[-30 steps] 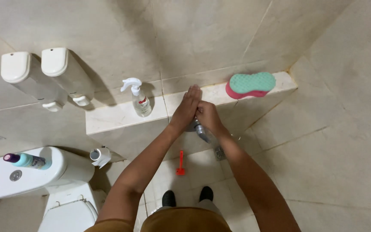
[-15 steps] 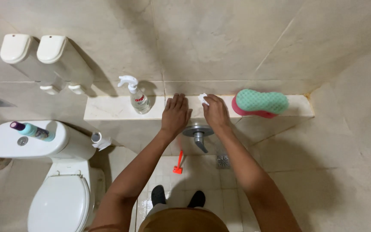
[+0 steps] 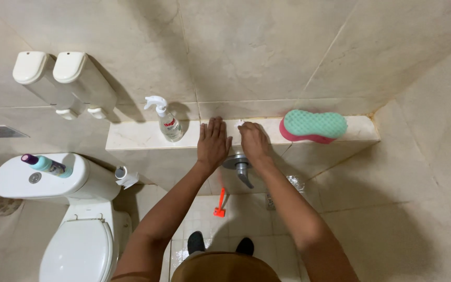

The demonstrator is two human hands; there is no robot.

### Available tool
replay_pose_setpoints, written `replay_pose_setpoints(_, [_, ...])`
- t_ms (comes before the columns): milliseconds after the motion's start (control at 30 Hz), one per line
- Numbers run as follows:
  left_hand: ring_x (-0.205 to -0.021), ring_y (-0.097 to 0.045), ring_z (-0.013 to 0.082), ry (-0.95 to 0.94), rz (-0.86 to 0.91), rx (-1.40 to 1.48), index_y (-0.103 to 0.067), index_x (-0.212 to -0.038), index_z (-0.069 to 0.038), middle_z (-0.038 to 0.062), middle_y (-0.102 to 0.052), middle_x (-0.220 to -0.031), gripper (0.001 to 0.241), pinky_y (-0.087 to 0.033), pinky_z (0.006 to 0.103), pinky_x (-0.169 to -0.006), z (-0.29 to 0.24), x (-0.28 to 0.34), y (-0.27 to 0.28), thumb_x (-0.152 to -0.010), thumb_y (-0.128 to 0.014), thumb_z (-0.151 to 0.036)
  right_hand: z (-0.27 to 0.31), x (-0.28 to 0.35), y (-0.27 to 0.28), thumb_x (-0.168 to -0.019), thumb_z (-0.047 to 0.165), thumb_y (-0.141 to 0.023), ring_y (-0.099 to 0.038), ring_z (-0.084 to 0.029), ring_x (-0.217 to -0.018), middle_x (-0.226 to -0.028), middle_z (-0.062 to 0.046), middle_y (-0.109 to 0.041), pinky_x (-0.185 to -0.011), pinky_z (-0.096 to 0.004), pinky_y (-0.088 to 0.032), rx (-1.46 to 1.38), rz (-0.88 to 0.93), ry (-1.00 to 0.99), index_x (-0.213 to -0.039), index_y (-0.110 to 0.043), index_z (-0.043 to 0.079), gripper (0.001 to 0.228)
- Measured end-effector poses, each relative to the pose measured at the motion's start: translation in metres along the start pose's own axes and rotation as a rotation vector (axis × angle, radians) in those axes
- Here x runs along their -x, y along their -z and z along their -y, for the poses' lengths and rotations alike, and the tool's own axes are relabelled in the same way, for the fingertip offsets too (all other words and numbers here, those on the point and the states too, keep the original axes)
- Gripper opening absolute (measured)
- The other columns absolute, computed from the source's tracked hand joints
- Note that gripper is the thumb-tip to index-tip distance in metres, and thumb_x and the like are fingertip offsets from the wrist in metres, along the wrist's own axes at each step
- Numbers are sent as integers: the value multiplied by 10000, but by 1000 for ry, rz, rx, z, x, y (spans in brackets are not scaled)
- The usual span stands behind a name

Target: The person pulls back a shower curtain, tears off a piece of toilet paper, and wipes the shower floor and a tiled shelf with it. The person also moves a spray bottle and a sponge on the shelf while cleaning.

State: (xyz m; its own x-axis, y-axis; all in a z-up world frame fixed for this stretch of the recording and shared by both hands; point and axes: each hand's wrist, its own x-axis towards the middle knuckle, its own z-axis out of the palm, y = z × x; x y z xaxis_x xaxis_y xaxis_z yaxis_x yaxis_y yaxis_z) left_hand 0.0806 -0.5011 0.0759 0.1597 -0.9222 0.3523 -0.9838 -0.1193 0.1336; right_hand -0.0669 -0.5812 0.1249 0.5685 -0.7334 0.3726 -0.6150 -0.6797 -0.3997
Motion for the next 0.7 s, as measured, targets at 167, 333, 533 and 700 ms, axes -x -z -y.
replay_pose_setpoints(167, [-1520, -303, 333, 10, 24, -26, -467, -1479, 20, 181, -400, -1598, 626, -194, 546, -1236, -4, 2, 8, -1037, -443, -424, -3, 7, 39, -934, 111, -624, -617, -351, -1199, -1212, -163, -704, -1037, -437, -494, 53, 6, -30, -1131, -753, 27, 250])
replay_pose_setpoints(333, [-1520, -319, 329, 35, -11, -30, -469, -1487, 17, 187, -418, -1592, 652, -180, 538, -1252, 1, 9, 3, -1041, -442, -458, -14, 15, 1, -986, 100, -572, -488, -402, -1372, -1432, -230, -580, -1113, -445, -420, 125, -37, 73, -1329, -627, -50, 378])
replay_pose_setpoints(533, [-1518, -322, 322, 29, -43, -16, -463, -1494, 19, 203, -421, -1588, 711, -173, 531, -1254, 3, 17, -2, -1024, -441, -514, -5, 14, -22, -913, -48, -464, -418, -357, -1462, -1542, -225, -482, -1131, -416, -409, 96, 96, -11, -1387, -569, -42, 485])
replay_pose_setpoints(700, [-1523, -300, 327, 21, 34, 30, -412, -1512, 28, 208, -390, -1601, 788, -166, 534, -1245, 5, 17, 13, -993, -478, -562, -23, 20, -21, -892, -71, -483, -469, -316, -1438, -1536, -186, -507, -1097, -402, -474, 171, 84, -11, -1368, -608, -6, 496])
